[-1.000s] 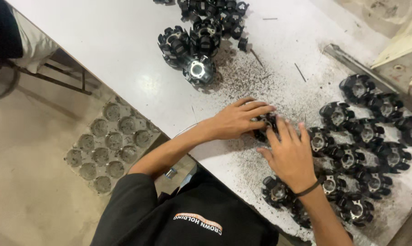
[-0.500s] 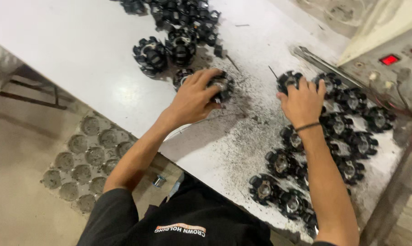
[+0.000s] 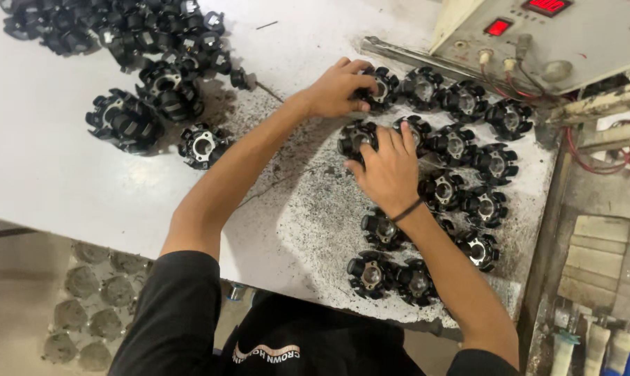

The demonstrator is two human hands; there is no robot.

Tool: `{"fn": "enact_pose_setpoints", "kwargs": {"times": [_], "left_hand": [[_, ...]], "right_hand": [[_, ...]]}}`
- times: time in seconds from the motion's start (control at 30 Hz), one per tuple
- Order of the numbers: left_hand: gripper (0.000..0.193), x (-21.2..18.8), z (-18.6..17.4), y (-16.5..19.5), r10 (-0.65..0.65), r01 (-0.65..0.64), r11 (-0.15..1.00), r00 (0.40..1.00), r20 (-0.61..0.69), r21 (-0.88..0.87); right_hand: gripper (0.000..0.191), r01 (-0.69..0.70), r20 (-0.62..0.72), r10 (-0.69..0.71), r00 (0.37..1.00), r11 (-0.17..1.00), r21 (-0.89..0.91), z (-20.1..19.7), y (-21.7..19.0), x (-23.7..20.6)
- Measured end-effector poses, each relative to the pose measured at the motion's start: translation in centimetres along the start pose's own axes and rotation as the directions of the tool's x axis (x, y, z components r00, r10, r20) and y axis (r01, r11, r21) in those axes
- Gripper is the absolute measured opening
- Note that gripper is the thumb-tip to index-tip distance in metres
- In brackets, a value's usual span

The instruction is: The person works at a factory bench processing black plastic rotor parts. They use a handheld tool on small black components arranged in a grid, transfer components into plastic trays, arrange larger rotor assemblies on the bench, and use a blue-handled tool on the rotors one at a time.

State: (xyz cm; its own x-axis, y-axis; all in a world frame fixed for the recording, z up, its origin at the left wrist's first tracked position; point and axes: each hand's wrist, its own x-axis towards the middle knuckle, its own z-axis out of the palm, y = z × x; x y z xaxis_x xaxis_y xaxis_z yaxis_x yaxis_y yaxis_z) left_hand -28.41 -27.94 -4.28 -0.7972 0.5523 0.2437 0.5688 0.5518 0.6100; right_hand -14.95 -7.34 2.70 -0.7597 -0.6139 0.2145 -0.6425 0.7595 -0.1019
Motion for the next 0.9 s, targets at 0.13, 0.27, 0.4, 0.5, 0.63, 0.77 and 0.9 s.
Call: {"fn": "enact_pose_setpoints", "kwargs": {"times": [0.13,0.27,0.4,0.5,0.63,0.77,0.9], "left_hand": [[0.037,2.5,-0.3,-1.5,0.053,-0.052,0.999,0.997,-0.062,0.007],[0.036,2.8,-0.1,-1.0,0.013,-0.007,0.999,0.995,-0.103,0.054],[0.054,0.6,-1.7,2.0,-0.006,0.007,1.0,0.998,-0.068,0.014],[0.072,-5.9,-5.8,4.8,-0.03,0.126,0.914,0.969,-0.245,0.386],[0.067,-18.0,-11.5,5.4,-0.383,0.72,0.511,0.68,-0.625,0.47],[0.044,-22.5,-11.1,4.7,-0.294,0.733,0.411,0.67,-0.682,0.543],[0.038,-22.6,-12.0,6.1,-0.363,0.673,0.597,0.712,-0.601,0.436]], "right_hand": [[0.047,-0.034,-0.067,0.036,0.997,0.999,0.027,0.7,2.1,2.4],[0.048,-0.105,0.001,0.106,0.994,0.993,0.059,0.5,2.4,4.0],[0.057,-0.048,0.014,0.05,0.999,0.993,-0.11,-0.4,1.1,2.7],[0.062,0.013,-0.035,-0.015,0.999,0.997,-0.081,-1.9,0.5,-1.0],[0.057,0.0,-0.069,-0.005,0.998,0.997,-0.072,-3.1,1.7,-3.4],[0.054,0.039,-0.087,-0.046,0.995,0.996,-0.079,-1.7,3.1,-1.1],[0.041,0.055,-0.008,-0.056,0.998,0.996,-0.063,-0.1,3.2,1.0]]}}
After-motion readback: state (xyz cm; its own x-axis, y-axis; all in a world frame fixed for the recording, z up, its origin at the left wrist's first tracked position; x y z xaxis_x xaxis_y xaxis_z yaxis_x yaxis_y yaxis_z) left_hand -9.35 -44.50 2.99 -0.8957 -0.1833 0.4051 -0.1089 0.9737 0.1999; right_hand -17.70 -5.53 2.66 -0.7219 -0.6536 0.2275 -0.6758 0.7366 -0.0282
